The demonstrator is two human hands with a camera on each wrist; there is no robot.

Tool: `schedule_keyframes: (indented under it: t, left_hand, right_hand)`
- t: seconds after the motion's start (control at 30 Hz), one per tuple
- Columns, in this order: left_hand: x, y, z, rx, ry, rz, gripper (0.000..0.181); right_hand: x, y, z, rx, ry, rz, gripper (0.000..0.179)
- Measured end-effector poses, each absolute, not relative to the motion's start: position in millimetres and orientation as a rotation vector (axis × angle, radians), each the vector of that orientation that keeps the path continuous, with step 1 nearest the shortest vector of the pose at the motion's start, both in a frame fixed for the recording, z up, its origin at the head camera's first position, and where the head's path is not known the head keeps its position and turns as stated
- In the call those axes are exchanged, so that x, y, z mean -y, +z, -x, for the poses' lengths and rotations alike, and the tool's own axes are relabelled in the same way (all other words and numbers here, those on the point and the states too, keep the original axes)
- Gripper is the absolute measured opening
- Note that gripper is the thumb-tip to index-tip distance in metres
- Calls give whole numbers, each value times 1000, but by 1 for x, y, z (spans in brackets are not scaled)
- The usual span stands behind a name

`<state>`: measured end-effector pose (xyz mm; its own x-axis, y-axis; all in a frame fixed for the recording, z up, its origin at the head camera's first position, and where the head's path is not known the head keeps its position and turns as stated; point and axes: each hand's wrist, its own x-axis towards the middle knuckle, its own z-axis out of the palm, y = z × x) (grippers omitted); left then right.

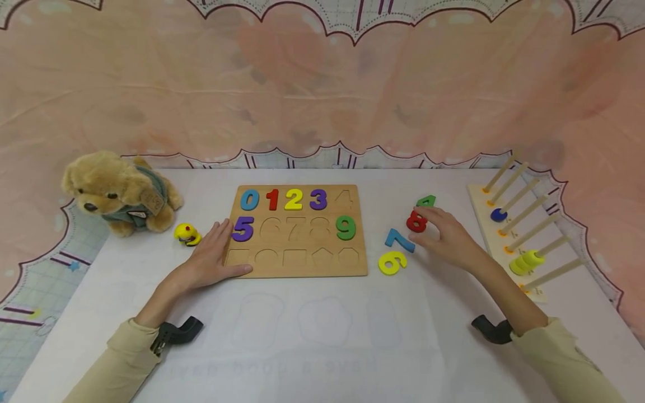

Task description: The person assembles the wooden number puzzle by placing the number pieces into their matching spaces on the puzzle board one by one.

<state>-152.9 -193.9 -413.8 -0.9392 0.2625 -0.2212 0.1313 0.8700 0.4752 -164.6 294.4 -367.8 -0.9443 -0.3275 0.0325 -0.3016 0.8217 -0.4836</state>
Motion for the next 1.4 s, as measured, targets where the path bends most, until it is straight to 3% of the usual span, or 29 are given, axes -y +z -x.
schedule_keyframes:
  t: [0.53,1.4]
  left_hand:
    - [194,-413,153,-2763,680,-302,119]
    - [194,-414,152,-2769,679,-314,117]
  right_hand:
    - [-329,-371,212,-2902,-702,333,60]
    - [-327,-389,253,-2868,-515,191,52]
